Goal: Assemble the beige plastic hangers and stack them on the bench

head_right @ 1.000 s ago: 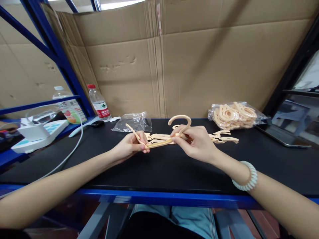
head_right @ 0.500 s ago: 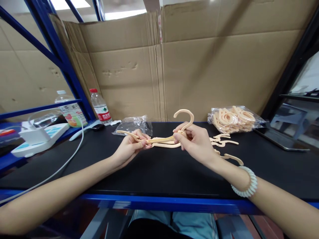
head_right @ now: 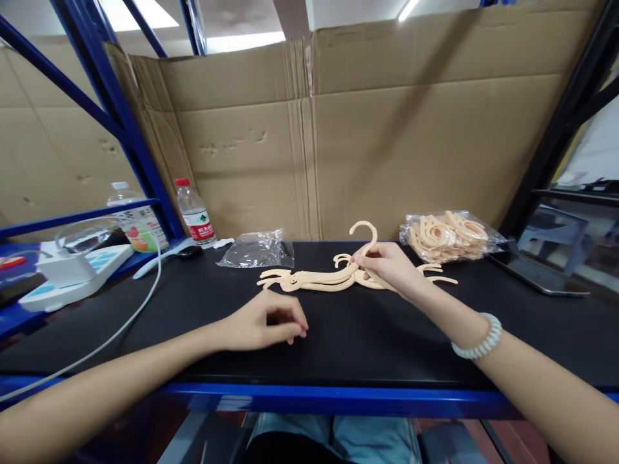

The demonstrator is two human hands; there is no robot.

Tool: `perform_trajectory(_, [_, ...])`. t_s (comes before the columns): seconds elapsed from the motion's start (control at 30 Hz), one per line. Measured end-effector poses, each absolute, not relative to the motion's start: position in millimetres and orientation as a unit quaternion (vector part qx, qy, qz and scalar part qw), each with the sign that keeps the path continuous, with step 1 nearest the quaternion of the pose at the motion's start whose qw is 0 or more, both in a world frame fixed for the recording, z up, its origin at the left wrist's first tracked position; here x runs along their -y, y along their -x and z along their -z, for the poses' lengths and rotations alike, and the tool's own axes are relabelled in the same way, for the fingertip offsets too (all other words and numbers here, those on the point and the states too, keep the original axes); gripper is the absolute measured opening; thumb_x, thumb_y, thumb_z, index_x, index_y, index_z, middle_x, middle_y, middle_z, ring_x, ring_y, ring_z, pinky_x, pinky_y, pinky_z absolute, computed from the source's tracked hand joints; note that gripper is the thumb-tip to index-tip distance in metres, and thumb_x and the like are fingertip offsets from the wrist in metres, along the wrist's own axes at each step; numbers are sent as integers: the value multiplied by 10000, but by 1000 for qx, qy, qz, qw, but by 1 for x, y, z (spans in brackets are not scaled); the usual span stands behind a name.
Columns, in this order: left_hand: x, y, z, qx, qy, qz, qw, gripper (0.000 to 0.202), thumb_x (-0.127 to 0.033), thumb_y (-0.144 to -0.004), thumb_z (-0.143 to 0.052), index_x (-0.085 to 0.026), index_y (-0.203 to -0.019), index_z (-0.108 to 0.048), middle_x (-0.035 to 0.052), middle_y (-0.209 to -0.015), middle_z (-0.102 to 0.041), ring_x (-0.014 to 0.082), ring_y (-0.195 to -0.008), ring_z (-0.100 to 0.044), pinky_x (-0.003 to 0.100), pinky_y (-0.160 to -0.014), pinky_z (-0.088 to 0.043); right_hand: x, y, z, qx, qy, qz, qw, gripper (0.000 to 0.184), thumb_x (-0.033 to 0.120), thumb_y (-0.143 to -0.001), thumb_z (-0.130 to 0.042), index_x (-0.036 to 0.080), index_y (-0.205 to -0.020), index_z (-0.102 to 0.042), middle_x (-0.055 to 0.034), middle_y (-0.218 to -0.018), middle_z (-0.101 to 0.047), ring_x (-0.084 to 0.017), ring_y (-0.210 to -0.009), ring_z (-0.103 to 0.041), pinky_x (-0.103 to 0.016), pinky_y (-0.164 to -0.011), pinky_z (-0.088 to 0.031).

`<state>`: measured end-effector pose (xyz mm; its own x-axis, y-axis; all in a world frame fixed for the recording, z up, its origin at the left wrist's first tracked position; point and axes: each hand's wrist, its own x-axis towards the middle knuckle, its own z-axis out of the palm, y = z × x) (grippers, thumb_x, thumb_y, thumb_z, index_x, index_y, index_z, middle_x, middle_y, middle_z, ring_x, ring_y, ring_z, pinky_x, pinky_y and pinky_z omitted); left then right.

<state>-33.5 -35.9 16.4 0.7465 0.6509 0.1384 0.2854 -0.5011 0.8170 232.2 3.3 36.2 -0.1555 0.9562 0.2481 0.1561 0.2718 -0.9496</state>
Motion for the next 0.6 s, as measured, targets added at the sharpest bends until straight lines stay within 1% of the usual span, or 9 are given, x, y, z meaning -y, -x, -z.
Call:
perform_trajectory(0.07, [45, 33, -18, -212, -924, -193, 252, 121, -197, -851, -540, -169, -877, -655, 85, -839, -675, 191, -771, -626, 289, -713, -489, -5, -230, -31, 643, 435, -429, 462, 302, 400, -635, -742, 133, -723, -631, -31, -639, -631, -130, -549, -568, -252, -522, -473])
perform_trajectory(0.1, [48, 33, -19, -189, -945, -184, 193, 148, -178, -860, -513, -177, -900, -656, 88, -857, -670, 200, -809, -615, 296, -746, -478, -5, -228, -28, 652, 433, -422, 458, 286, 379, -639, -736, 135, -736, -622, -28, -647, -633, -137, -580, -582, -254, -547, -475])
perform_trajectory(0.17, [50, 34, -21, -172, -961, -175, 128, 191, -166, -877, -471, -181, -951, -647, 98, -893, -657, 212, -855, -598, 307, -787, -464, -8, -225, -21, 674, 433, -385, 458, 266, 323, -644, -728, 144, -786, -593, -18, -677, -640, -150, -644, -607, -264, -605, -484])
perform_trajectory(0.27, [46, 34, -20, -179, -963, -177, 100, 202, -204, -890, -472, -187, -1014, -630, 109, -995, -635, 234, -966, -567, 343, -892, -439, -16, -224, -9, 703, 448, -310, 457, 315, 287, -660, -714, 164, -888, -535, 4, -689, -637, -160, -663, -612, -290, -641, -491])
perform_trajectory(0.33, [43, 33, -19, -183, -961, -182, 100, 217, -248, -889, -501, -195, -1061, -622, 115, -1100, -609, 253, -1067, -528, 383, -975, -396, -23, -226, -2, 725, 454, -265, 445, 366, 286, -678, -701, 167, -970, -515, 4, -719, -641, -162, -669, -607, -300, -646, -493])
perform_trajectory(0.4, [41, 33, -17, -192, -957, -187, 108, 257, -281, -883, -530, -201, -1112, -611, 119, -1204, -571, 269, -1156, -483, 418, -1024, -357, -30, -229, 2, 747, 452, -235, 426, 414, 267, -683, -695, 164, -1039, -512, -1, -764, -647, -161, -699, -604, -299, -663, -495])
perform_trajectory(0.5, [39, 34, -16, -212, -952, -187, 119, 315, -302, -884, -543, -209, -1182, -586, 118, -1319, -513, 280, -1265, -408, 453, -1076, -298, -36, -233, 5, 764, 465, -199, 401, 433, 227, -678, -693, 154, -1076, -539, -6, -808, -645, -145, -697, -582, -280, -665, -485])
perform_trajectory(0.6, [40, 34, -16, -236, -947, -179, 121, 366, -333, -887, -546, -210, -1232, -560, 116, -1378, -471, 280, -1315, -363, 479, -1113, -234, -36, -234, 4, 765, 492, -173, 379, 432, 200, -683, -685, 142, -1092, -558, -13, -823, -651, -130, -656, -557, -264, -637, -474])
